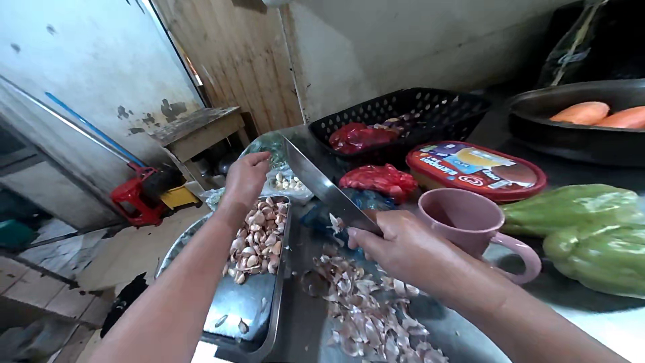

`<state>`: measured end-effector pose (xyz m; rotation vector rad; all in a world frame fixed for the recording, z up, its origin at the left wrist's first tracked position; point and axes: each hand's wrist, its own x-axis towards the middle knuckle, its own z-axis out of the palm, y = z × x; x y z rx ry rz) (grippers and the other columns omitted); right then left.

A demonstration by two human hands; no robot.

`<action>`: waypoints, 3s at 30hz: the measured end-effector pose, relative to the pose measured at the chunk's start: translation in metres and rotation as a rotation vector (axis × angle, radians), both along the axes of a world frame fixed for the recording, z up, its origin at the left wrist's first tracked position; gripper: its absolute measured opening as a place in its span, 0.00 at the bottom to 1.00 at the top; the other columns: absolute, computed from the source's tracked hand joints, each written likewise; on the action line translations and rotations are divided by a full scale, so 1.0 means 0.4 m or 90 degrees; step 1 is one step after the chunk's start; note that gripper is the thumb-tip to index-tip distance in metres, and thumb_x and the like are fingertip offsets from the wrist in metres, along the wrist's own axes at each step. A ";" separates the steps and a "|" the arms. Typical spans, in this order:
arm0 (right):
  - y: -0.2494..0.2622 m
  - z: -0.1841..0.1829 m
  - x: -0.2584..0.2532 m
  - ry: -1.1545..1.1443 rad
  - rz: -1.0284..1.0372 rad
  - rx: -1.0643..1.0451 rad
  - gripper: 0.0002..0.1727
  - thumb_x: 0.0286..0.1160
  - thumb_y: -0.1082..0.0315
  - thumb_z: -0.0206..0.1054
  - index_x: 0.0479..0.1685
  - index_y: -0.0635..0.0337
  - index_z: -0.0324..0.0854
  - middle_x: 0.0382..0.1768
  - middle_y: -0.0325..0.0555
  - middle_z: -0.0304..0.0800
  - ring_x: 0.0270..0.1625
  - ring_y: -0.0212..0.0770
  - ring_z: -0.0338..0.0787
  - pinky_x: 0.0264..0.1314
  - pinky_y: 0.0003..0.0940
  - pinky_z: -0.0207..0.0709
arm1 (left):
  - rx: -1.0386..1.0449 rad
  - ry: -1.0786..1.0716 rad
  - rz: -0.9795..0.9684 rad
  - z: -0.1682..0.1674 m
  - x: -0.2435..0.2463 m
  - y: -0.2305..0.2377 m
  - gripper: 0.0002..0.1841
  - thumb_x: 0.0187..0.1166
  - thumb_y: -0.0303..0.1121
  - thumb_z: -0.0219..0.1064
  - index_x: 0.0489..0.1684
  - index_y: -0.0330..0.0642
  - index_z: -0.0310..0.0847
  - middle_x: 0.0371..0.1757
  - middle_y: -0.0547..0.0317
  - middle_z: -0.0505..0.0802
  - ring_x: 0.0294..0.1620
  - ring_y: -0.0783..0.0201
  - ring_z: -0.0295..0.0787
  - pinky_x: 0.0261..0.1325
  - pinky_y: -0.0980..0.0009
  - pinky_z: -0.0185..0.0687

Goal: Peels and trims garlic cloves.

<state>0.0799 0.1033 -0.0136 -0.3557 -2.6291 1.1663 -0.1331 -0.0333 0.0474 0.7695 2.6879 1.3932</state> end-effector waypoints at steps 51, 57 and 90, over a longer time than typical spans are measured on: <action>-0.017 -0.012 -0.002 0.062 0.021 -0.066 0.13 0.89 0.61 0.59 0.61 0.50 0.86 0.29 0.35 0.87 0.29 0.29 0.84 0.34 0.29 0.79 | 0.303 -0.443 -0.136 -0.138 0.289 -0.075 0.06 0.87 0.24 0.59 0.46 0.32 0.82 0.31 0.53 0.90 0.26 0.65 0.88 0.33 0.72 0.89; -0.018 -0.009 -0.003 0.052 0.013 -0.067 0.15 0.87 0.63 0.62 0.67 0.47 0.84 0.29 0.34 0.89 0.26 0.28 0.85 0.31 0.28 0.80 | 0.277 -0.417 -0.160 -0.160 0.267 -0.098 0.08 0.87 0.26 0.59 0.50 0.32 0.82 0.32 0.53 0.90 0.28 0.64 0.88 0.35 0.70 0.89; -0.036 0.006 -0.004 -0.047 0.054 0.035 0.21 0.92 0.57 0.55 0.80 0.41 0.77 0.37 0.39 0.90 0.36 0.35 0.87 0.43 0.38 0.81 | 0.420 -0.430 -0.145 -0.188 0.305 -0.077 0.07 0.84 0.24 0.60 0.42 0.32 0.84 0.30 0.51 0.90 0.26 0.64 0.88 0.34 0.70 0.89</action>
